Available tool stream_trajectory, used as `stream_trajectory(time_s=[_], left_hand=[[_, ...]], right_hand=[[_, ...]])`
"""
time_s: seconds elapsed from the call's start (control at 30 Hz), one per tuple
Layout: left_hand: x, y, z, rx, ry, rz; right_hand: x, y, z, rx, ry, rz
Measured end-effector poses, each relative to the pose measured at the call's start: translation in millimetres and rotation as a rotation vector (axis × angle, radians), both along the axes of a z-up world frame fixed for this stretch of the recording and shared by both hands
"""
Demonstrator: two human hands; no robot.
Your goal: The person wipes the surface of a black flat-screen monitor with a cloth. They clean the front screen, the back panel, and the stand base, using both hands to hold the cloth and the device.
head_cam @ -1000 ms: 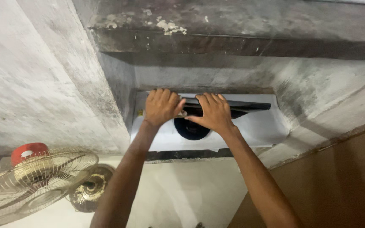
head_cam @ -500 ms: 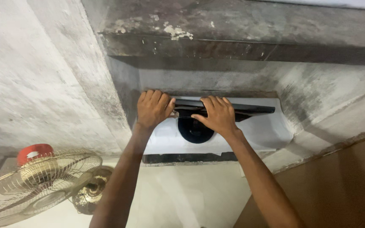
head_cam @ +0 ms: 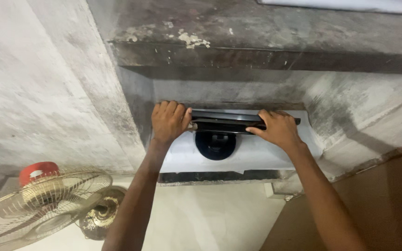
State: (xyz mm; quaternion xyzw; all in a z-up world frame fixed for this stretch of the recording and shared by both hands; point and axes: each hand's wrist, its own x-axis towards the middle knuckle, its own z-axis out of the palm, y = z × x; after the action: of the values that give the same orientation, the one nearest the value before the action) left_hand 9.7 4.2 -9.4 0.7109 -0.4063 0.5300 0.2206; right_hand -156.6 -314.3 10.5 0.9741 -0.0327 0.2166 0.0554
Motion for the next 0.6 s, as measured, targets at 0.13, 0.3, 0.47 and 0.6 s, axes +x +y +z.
stream_trajectory(time_s=[0.13, 0.3, 0.47, 0.6], left_hand=[[-5, -4, 2, -0.039, -0.001, 0.021], [-9, -25, -6, -0.021, -0.034, 0.055], [-21, -79, -18, 0.054, -0.005, -0.034], [-51, -118, -13, 0.006, -0.001, -0.09]], right_hand=[[1, -3, -8, -0.022, -0.106, 0.078], [3, -6, -10, -0.034, -0.135, 0.126], [2, -4, -10, 0.031, -0.138, 0.163], [-1, -1, -7, 0.045, -0.153, 0.164]])
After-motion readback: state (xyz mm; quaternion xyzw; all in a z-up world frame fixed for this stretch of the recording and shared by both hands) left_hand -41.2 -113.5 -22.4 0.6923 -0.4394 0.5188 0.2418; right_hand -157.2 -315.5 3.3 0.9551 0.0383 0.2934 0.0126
